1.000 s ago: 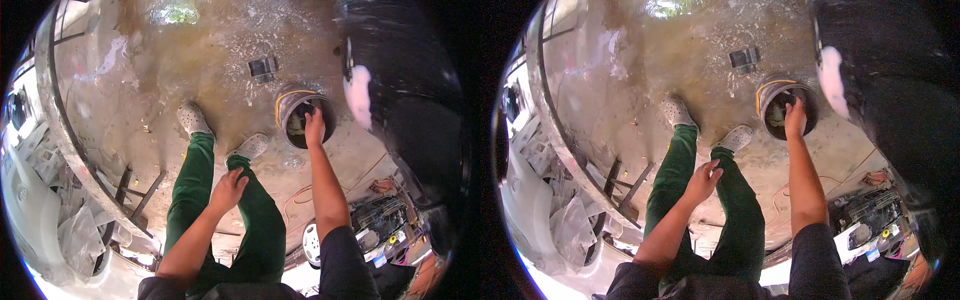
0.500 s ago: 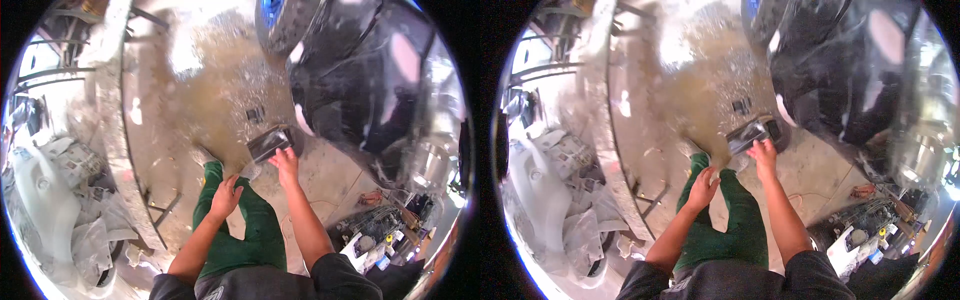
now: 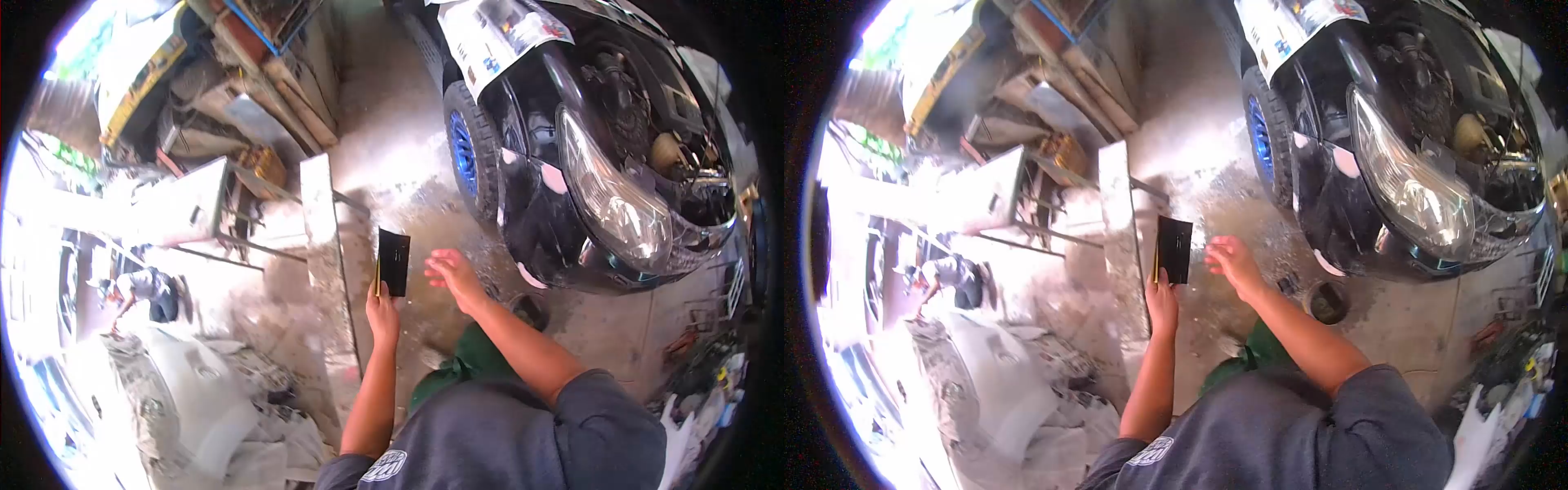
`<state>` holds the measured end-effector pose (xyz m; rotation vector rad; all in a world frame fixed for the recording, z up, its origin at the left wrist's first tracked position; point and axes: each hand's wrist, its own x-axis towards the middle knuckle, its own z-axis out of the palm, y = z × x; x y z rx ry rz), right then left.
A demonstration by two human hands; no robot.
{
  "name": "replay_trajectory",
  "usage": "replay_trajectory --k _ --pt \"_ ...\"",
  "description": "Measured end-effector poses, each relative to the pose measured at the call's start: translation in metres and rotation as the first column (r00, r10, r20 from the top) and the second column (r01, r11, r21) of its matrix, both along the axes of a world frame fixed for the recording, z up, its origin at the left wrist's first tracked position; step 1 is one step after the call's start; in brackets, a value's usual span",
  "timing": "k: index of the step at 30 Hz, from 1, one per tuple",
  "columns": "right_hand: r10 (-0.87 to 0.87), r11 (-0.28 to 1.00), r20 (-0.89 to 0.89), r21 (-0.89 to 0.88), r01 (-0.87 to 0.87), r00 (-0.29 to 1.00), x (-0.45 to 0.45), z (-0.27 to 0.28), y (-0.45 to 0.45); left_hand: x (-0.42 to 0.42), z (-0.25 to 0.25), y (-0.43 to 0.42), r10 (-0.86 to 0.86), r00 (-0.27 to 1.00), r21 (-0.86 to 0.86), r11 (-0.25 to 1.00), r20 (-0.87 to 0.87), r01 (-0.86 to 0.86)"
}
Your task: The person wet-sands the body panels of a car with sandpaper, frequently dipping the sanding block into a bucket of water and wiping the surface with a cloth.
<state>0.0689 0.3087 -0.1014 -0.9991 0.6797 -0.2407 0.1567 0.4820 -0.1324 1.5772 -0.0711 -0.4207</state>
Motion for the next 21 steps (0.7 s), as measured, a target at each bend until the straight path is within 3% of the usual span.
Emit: replay_trajectory --k 1,3,5,7,8,11,12,14,15,16,18,21 --pt "-0.049 0.996 -0.022 -0.073 0.047 0.999 0.008 0.003 -0.005 0.011 0.016 -0.005 -0.005 0.999 -0.036 0.999 -0.040 0.003" --pt "-0.072 0.996 -0.005 -0.048 0.072 0.997 0.021 0.016 -0.017 0.032 0.039 -0.019 -0.021 0.991 -0.109 0.994 -0.131 0.006" --pt "-0.088 0.994 0.014 -0.065 0.088 0.996 0.030 0.031 -0.033 0.043 0.053 -0.035 -0.121 0.985 -0.153 0.983 -0.121 0.102" --pt "-0.151 0.988 0.029 -0.010 0.151 0.988 0.044 0.054 -0.053 0.041 0.079 -0.058 -0.199 0.972 -0.224 0.960 -0.128 0.167" --pt "-0.186 0.983 0.034 0.020 0.185 0.982 0.048 0.062 -0.063 0.044 0.083 -0.070 -0.234 0.947 -0.266 0.949 -0.222 0.172" --pt "-0.131 0.968 0.184 0.235 0.086 0.974 0.062 0.070 -0.100 0.064 0.078 -0.107 -0.400 0.847 -0.401 0.881 -0.350 0.250" --pt "-0.220 0.944 0.161 0.283 0.168 0.962 0.065 0.098 -0.103 0.070 0.078 -0.123 -0.413 0.835 -0.399 0.879 -0.363 0.261" --pt "-0.345 0.935 0.306 0.195 0.297 0.887 0.085 0.072 -0.122 0.110 0.027 -0.135 -0.496 0.854 -0.152 0.867 -0.160 0.475" --pt "-0.397 0.918 0.368 0.162 0.362 0.841 0.093 0.063 -0.129 0.121 0.029 -0.143 -0.500 0.849 -0.126 0.865 -0.171 0.485" --pt "-0.387 0.921 0.201 0.034 0.389 0.900 0.095 0.064 -0.139 0.127 0.051 -0.157 -0.505 0.844 -0.101 0.863 -0.182 0.495" --pt "-0.333 0.943 0.178 0.045 0.331 0.926 0.104 0.059 -0.168 0.138 0.096 -0.199 -0.436 0.814 -0.292 0.893 -0.383 0.341" --pt "-0.260 0.959 0.134 -0.078 0.272 0.956 0.119 0.044 -0.205 0.165 0.089 -0.234 -0.569 0.735 -0.365 0.816 -0.369 0.449"
